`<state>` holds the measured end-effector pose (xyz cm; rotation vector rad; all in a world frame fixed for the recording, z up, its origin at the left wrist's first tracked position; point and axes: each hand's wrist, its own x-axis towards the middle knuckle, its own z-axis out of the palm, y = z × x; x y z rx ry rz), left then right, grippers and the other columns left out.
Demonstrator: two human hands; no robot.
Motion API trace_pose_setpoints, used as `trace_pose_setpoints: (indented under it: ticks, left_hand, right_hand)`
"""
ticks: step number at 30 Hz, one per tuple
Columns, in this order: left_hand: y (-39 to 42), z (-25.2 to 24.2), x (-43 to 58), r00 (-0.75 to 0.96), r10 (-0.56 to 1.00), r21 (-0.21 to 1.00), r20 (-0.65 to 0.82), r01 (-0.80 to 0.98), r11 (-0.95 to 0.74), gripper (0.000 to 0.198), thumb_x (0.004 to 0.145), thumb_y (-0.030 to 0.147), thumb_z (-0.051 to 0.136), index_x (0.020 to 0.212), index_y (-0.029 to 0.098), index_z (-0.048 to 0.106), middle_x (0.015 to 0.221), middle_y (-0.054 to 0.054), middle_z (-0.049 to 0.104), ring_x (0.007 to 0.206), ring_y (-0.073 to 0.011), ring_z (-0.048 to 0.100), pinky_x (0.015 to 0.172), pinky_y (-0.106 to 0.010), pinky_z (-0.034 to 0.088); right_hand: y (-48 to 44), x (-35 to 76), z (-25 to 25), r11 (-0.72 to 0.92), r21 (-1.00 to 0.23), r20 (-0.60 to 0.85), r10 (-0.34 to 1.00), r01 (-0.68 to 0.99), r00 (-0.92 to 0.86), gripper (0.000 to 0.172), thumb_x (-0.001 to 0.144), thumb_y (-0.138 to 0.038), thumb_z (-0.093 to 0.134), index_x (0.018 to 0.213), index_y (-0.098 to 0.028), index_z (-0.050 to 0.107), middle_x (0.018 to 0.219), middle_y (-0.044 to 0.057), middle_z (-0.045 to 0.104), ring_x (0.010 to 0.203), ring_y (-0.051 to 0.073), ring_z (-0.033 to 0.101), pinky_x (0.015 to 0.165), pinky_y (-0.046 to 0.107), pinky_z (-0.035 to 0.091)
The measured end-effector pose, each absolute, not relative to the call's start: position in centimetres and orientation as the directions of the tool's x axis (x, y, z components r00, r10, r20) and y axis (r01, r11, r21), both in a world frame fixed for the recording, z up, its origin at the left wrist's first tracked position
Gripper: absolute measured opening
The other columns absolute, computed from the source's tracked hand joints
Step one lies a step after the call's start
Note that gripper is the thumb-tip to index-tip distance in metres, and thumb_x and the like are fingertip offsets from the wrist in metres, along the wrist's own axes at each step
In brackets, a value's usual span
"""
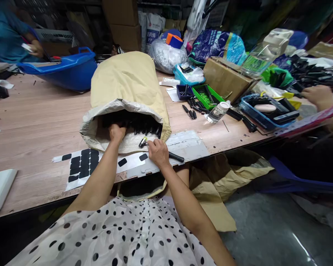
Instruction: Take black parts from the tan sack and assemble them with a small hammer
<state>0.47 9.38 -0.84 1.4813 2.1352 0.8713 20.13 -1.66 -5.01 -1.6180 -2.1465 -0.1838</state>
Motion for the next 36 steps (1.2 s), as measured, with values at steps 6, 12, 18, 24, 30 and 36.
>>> trace_pose_setpoints:
  ticks: [6,12,18,24,30,36]
  left_hand:
    - [0.5,-0.6,-0.2,-0.09,0.983,0.762,0.162,0.644,-0.066,0.022,0.077,0.029,0.067,0.097,0.022,0.076,0.086,-0.001,0.069,0.072,-0.0161,0.061,0.07,-0.028,0.052]
    - [-5.4,-2.6,-1.4,0.106,0.99,0.732,0.087,0.667,-0.136,0.021,0.077,0.025,0.07,0.096,0.024,0.077,0.084,-0.001,0.067,0.07,-0.0155,0.059,0.068,-0.028,0.051]
    - [-5.2,-3.7,-1.5,0.131,0.985,0.735,0.113,0.656,-0.171,0.021,0.078,0.027,0.07,0.098,0.025,0.077,0.088,-0.001,0.065,0.075,-0.0159,0.061,0.065,-0.026,0.05]
    - [-5.1,-4.1,-1.5,0.125,0.985,0.763,0.121,0.623,-0.173,0.02,0.078,0.027,0.072,0.097,0.024,0.074,0.089,-0.001,0.066,0.079,-0.0173,0.06,0.069,-0.028,0.051]
    - [-4.9,-3.9,-1.4,0.095,0.994,0.789,0.057,0.606,-0.103,0.015,0.075,0.024,0.073,0.089,0.024,0.073,0.086,0.001,0.064,0.077,-0.0165,0.059,0.069,-0.028,0.048]
    - [-4.7,-3.7,-1.3,0.094,0.995,0.8,0.024,0.595,-0.076,0.013,0.072,0.019,0.073,0.084,0.024,0.072,0.081,0.002,0.06,0.078,-0.0162,0.058,0.07,-0.028,0.047]
  right_hand:
    - [-1.6,20.4,-5.1,0.312,-0.166,0.424,0.879,0.936,-0.218,0.026,0.096,-0.022,0.051,0.113,-0.024,0.07,0.09,0.007,0.058,0.087,0.022,0.048,0.075,0.031,0.035]
    - [-1.4,20.7,-5.2,0.307,-0.171,0.417,0.883,0.936,-0.214,0.027,0.096,-0.023,0.05,0.114,-0.023,0.071,0.091,0.007,0.06,0.088,0.023,0.049,0.076,0.032,0.035]
    - [-1.1,21.3,-5.0,0.323,-0.203,0.404,0.887,0.924,-0.222,0.027,0.096,-0.022,0.051,0.114,-0.023,0.072,0.091,0.008,0.062,0.086,0.023,0.052,0.074,0.032,0.038]
    - [-2.5,20.4,-3.6,0.362,-0.391,0.458,0.874,0.846,-0.162,0.031,0.099,-0.024,0.046,0.115,-0.024,0.072,0.092,0.007,0.066,0.087,0.022,0.058,0.08,0.032,0.047]
    - [-5.1,18.5,-2.8,0.423,-0.627,0.405,0.894,0.654,-0.19,0.029,0.097,-0.024,0.049,0.116,-0.025,0.071,0.095,0.005,0.072,0.088,0.019,0.066,0.079,0.028,0.053]
    - [-6.9,17.5,-2.4,0.494,-0.614,0.47,0.856,0.616,-0.217,0.031,0.099,-0.023,0.046,0.118,-0.026,0.07,0.098,0.005,0.073,0.092,0.019,0.067,0.081,0.029,0.054]
